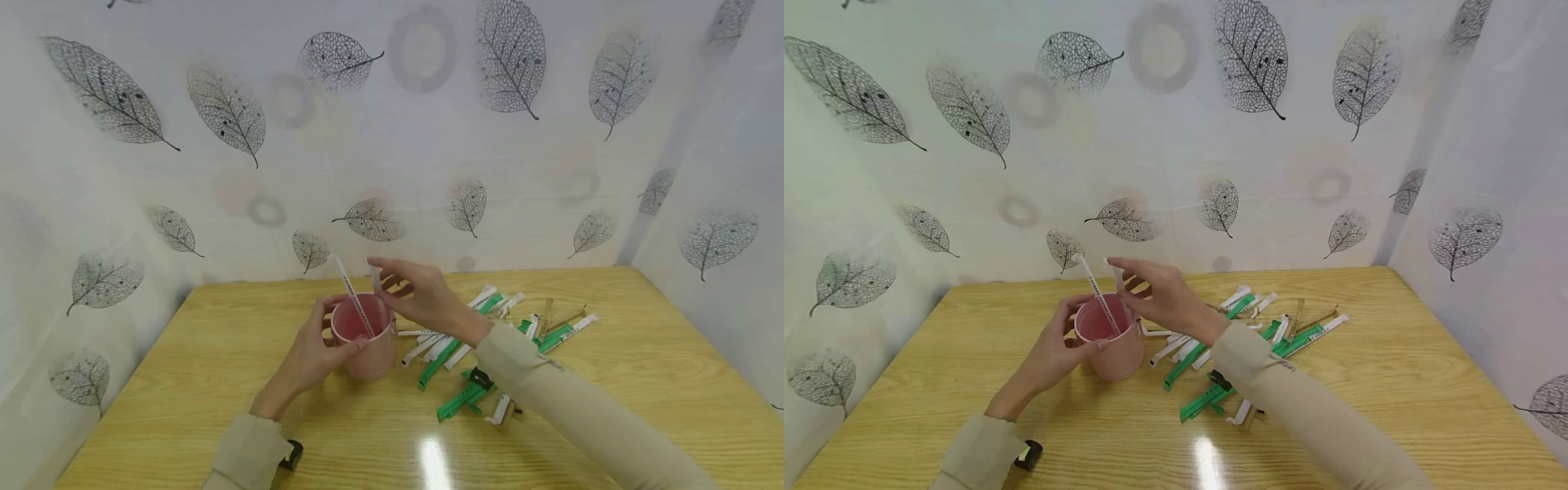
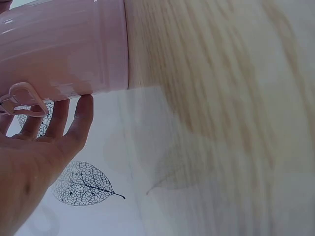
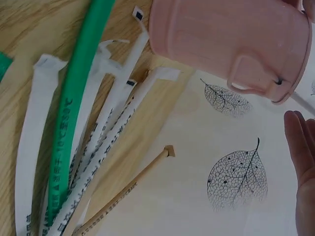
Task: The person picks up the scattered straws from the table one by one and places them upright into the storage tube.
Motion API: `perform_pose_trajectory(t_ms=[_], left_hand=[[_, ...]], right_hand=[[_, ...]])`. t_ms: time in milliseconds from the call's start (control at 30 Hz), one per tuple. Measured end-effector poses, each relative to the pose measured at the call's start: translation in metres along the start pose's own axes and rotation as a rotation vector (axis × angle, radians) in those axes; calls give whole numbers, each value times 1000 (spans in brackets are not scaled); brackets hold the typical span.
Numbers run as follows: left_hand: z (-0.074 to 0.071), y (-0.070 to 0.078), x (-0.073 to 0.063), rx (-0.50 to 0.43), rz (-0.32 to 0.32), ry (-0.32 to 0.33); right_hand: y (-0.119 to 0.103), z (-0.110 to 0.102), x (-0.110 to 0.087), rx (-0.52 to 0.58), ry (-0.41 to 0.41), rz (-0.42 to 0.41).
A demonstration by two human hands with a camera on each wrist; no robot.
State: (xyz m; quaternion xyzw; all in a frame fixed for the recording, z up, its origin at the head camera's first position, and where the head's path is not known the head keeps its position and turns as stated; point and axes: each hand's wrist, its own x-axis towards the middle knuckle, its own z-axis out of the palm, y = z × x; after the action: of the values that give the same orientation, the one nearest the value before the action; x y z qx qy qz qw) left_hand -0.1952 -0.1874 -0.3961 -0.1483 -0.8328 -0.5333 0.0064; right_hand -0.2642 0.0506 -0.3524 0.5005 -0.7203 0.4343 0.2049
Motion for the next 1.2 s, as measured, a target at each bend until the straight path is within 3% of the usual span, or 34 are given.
perform_pose_trajectory(t_ms=[200,267,333,500,633,800,1000,1200], left_hand=[[-4,-1,0,-2,20,0],[-6,-3,-1,5,25,7],[-8,-4,-1,13,24,17],[-12,-8,-3,25,20,29],[-14,-10,-5,22,22,25],[-16,-10,-7,18,28,23],[-18,-11,-8,31,38,33],[-19,-12,-8,29,42,34]], right_hand=[[4,-10,-6,-58,13,66],[6,-13,-9,-93,-43,92],[8,-14,-13,-142,-159,113],[10,-8,-24,-279,-546,227],[10,0,-31,-382,-714,312],[15,8,-36,-449,-762,300],[16,11,-39,-473,-733,261],[14,5,-39,-473,-705,300]])
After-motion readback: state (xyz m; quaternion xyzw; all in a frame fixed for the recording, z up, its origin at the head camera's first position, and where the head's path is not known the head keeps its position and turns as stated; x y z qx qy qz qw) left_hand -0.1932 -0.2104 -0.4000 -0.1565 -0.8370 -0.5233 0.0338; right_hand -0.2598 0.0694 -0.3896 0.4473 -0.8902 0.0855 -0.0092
